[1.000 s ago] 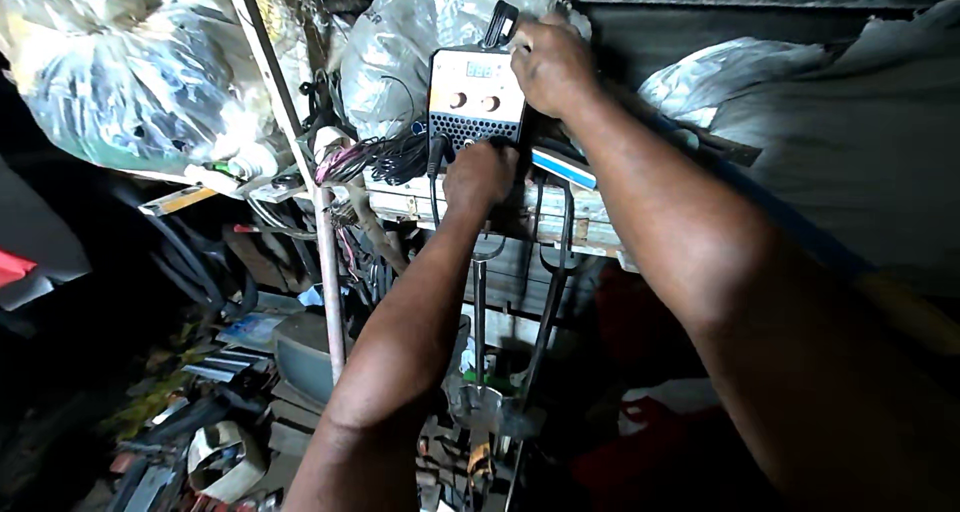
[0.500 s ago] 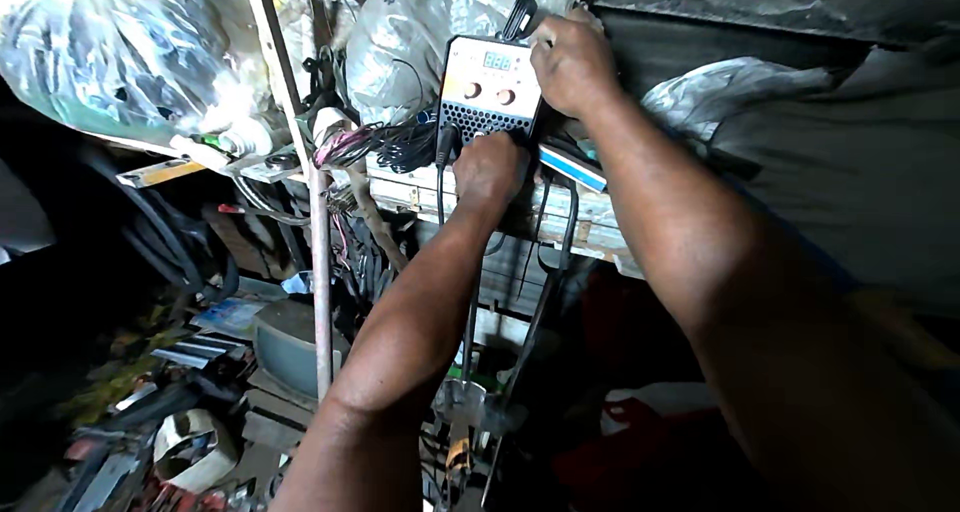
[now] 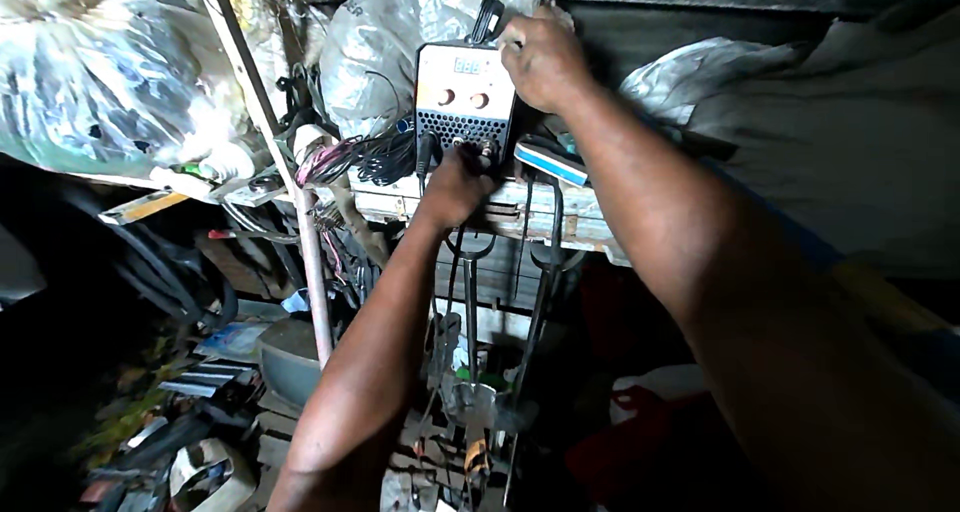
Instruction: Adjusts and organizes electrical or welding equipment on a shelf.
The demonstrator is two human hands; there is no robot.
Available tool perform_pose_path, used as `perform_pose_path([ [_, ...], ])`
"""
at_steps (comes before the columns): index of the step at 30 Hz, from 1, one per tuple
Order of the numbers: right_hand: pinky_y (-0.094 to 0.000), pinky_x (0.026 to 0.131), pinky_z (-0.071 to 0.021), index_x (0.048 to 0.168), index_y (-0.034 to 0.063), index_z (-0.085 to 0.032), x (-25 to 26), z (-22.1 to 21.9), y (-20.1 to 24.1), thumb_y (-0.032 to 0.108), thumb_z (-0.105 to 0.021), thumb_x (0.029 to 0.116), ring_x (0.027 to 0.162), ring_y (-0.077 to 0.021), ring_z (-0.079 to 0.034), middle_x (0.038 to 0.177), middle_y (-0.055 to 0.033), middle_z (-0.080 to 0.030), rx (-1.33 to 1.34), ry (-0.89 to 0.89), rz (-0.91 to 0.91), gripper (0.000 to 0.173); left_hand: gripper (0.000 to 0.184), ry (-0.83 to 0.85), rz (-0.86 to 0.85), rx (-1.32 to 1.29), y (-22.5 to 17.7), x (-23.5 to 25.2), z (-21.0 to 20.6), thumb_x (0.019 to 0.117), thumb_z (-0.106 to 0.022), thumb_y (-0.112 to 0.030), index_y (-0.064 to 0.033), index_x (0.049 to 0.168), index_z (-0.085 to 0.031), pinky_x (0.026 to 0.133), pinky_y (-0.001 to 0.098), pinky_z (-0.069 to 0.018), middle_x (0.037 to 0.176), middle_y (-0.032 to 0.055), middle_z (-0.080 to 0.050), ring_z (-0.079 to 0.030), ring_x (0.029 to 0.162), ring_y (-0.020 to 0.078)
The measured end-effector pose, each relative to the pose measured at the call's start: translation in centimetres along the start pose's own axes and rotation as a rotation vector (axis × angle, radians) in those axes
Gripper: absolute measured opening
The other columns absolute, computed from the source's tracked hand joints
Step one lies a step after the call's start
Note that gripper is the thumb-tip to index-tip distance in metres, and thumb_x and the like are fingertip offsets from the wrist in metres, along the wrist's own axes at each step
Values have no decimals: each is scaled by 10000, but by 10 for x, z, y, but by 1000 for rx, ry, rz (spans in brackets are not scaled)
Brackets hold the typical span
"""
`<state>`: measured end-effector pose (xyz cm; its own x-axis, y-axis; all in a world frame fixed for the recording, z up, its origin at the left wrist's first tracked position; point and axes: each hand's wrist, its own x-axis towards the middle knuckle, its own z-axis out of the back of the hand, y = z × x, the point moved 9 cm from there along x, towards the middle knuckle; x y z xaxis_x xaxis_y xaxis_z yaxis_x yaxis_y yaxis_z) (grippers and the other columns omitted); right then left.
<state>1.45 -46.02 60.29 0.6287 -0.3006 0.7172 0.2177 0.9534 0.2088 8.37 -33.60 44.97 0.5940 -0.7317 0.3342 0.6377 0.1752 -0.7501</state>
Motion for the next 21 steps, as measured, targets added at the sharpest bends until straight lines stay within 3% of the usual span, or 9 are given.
perform_pose_path([
  [2, -503, 1039, -482, 1194, 129, -716, 0, 0, 0, 254, -504, 1037, 1219, -299, -599, 1294, -158, -615, 10, -3, 6, 292, 448, 8, -1, -105, 11, -6, 2, 925, -716, -212, -19, 1301, -567, 866, 485, -584, 1075, 162, -690, -694, 952, 253],
  [4, -496, 1036, -479, 1194, 121, -715, -2, 0, 1, 239, -502, 1036, 1212, -299, -601, 1280, -160, -617, 15, -8, 14, 290, 328, 20, -10, -138, 16, -11, 2, 995, -638, -210, -16, 1258, -616, 813, 428, -597, 999, 138, -702, -699, 858, 214],
  [7, -489, 1033, -482, 1189, 120, -710, -2, 0, 2, 238, -495, 1036, 1217, -296, -601, 1282, -157, -620, 7, -10, 21, 289, 340, -26, -56, -44, 12, -16, 3, 1082, -508, -277, -55, 1324, -599, 666, 397, -606, 926, 127, -691, -677, 687, 198],
  [10, -485, 1019, -487, 1165, 116, -710, -3, -1, 0, 231, -493, 1036, 1205, -300, -601, 1281, -161, -609, 23, -16, 24, 278, 360, -133, -75, 168, -4, -22, 6, 1088, -474, -299, -80, 1344, -600, 732, 477, -585, 967, 141, -694, -680, 764, 252],
  [14, -491, 1027, -484, 1172, 116, -704, -4, 0, 0, 226, -484, 1041, 1220, -298, -593, 1276, -155, -613, 36, 2, 13, 278, 370, -308, -33, 398, -34, -32, 12, 1053, -519, -308, -81, 1337, -584, 763, 554, -570, 925, 158, -703, -702, 831, 334],
  [16, -493, 1028, -484, 1184, 135, -704, -3, -1, -1, 233, -473, 1041, 1233, -297, -588, 1286, -153, -609, 28, 5, 8, 288, 340, -326, -16, 494, -44, -31, 12, 1043, -522, -303, -67, 1275, -598, 743, 564, -570, 889, 164, -704, -712, 828, 354],
  [21, -476, 1040, -469, 1160, 154, -727, 2, -3, -8, 247, -481, 1021, 1218, -272, -590, 1245, -135, -628, 89, -2, 65, 297, 297, -260, -3, 640, -58, -23, 16, 1051, -521, -303, -87, 1195, -665, 803, 601, -564, 979, 178, -719, -712, 935, 378],
])
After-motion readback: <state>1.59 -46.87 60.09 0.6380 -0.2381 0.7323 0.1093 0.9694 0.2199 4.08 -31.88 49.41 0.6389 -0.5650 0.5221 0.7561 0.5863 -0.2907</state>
